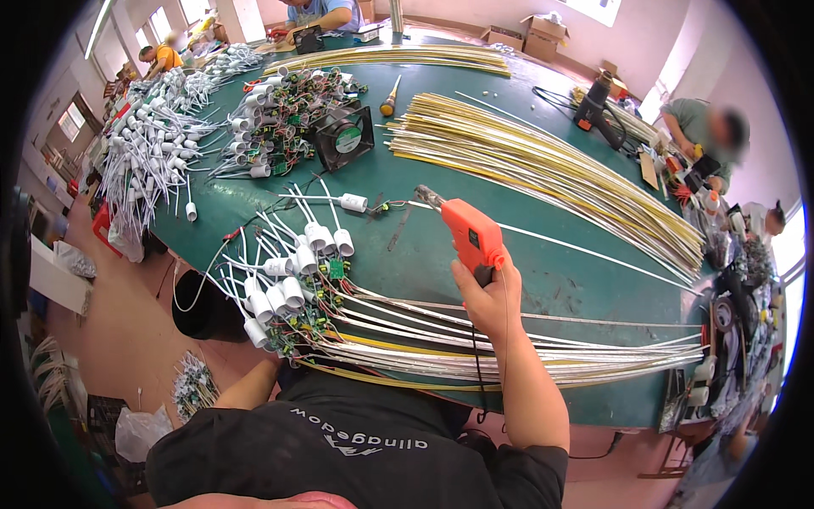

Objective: The person assembles light bulb components and wiring onto circuit boards using a handheld soldering iron or thermal cutter.

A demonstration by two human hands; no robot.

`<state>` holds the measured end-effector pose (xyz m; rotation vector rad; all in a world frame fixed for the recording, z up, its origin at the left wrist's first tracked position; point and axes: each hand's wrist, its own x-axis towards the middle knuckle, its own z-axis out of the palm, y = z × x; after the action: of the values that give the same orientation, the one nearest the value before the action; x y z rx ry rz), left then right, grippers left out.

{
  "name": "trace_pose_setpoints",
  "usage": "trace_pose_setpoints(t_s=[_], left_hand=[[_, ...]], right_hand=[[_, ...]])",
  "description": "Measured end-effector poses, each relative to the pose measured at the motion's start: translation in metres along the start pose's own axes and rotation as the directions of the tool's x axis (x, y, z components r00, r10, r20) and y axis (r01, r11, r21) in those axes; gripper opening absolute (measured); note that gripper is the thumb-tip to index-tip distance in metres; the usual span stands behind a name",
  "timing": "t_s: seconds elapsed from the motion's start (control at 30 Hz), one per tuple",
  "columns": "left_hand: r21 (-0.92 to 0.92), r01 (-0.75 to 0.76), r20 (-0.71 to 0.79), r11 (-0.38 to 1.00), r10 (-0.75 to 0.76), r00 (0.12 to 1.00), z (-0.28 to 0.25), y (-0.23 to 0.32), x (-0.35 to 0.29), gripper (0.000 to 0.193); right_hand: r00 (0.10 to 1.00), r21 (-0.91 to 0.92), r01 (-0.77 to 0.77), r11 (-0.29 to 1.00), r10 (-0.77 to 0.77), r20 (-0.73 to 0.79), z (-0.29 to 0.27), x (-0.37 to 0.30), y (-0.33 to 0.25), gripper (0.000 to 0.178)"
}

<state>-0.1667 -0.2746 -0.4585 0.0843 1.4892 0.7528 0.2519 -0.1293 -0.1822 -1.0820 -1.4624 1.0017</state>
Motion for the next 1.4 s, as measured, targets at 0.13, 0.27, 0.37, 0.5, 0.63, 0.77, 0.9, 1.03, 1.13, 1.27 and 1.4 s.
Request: trace_pose_setpoints(t_s=[0.13, 0.27, 0.37, 0.5, 0.63, 0.77, 0.9, 1.03, 1.13, 1.27, 1.4], left_hand=[[0.023, -0.017, -0.030, 1.000, 0.018, 0.999, 0.006, 0.005, 0.005, 0.026], [0.047, -0.030, -0.058, 0.998, 0.033, 0.998, 0.001, 0.004, 0.007, 0.025], [0.062, -0.040, -0.080, 0.997, 0.045, 0.996, -0.077, -0.053, -0.004, 0.024], [0.289, -0.029, -0.038, 0.957, 0.042, 0.998, -0.112, -0.091, -0.029, 0.019], [0.675, -0.437, 0.179, 0.595, 0.442, 0.879, -0.084, -0.086, -0.056, 0.023], [0.714, -0.675, 0.275, 0.187, 0.812, 0.515, -0.064, -0.091, -0.040, 0.029], [0.769, -0.595, 0.205, 0.233, 0.792, 0.575, -0.076, -0.106, -0.011, 0.030], [0.696, -0.591, 0.160, 0.408, 0.714, 0.681, -0.115, -0.132, 0.032, 0.032], [0.777, -0.568, 0.221, 0.272, 0.727, 0.650, -0.104, -0.122, 0.026, 0.034], [0.754, -0.646, 0.418, 0.122, 0.669, 0.614, -0.084, -0.102, 0.008, 0.048], [0.840, -0.522, 0.254, 0.150, 0.741, 0.622, -0.119, -0.116, 0.052, 0.055]], right_hand=[[1.000, 0.000, 0.024, 1.000, -0.024, -0.018, 0.001, 0.000, 0.003, 0.038], [0.999, 0.027, 0.036, 0.999, -0.035, -0.038, 0.003, 0.000, 0.004, 0.035], [0.999, -0.013, 0.040, 0.999, -0.040, -0.035, -0.001, 0.000, 0.003, 0.033], [0.999, -0.011, 0.009, 1.000, -0.010, -0.040, 0.000, 0.000, 0.003, 0.032], [0.998, 0.015, 0.041, 0.999, -0.041, -0.045, 0.001, 0.000, 0.005, 0.032], [0.999, -0.051, 0.026, 0.998, -0.025, 0.023, -0.002, 0.000, 0.006, 0.036], [0.999, -0.068, 0.026, 0.997, -0.024, 0.028, -0.002, -0.002, 0.006, 0.037], [0.999, 0.004, -0.007, 1.000, 0.007, 0.035, 0.003, -0.002, -0.002, 0.036], [1.000, -0.005, 0.003, 1.000, -0.003, 0.022, 0.000, -0.004, 0.004, 0.037], [0.999, -0.056, 0.003, 0.998, -0.001, 0.038, -0.003, -0.005, 0.011, 0.040], [0.998, 0.013, 0.012, 1.000, -0.012, 0.059, 0.003, -0.004, 0.003, 0.040]])
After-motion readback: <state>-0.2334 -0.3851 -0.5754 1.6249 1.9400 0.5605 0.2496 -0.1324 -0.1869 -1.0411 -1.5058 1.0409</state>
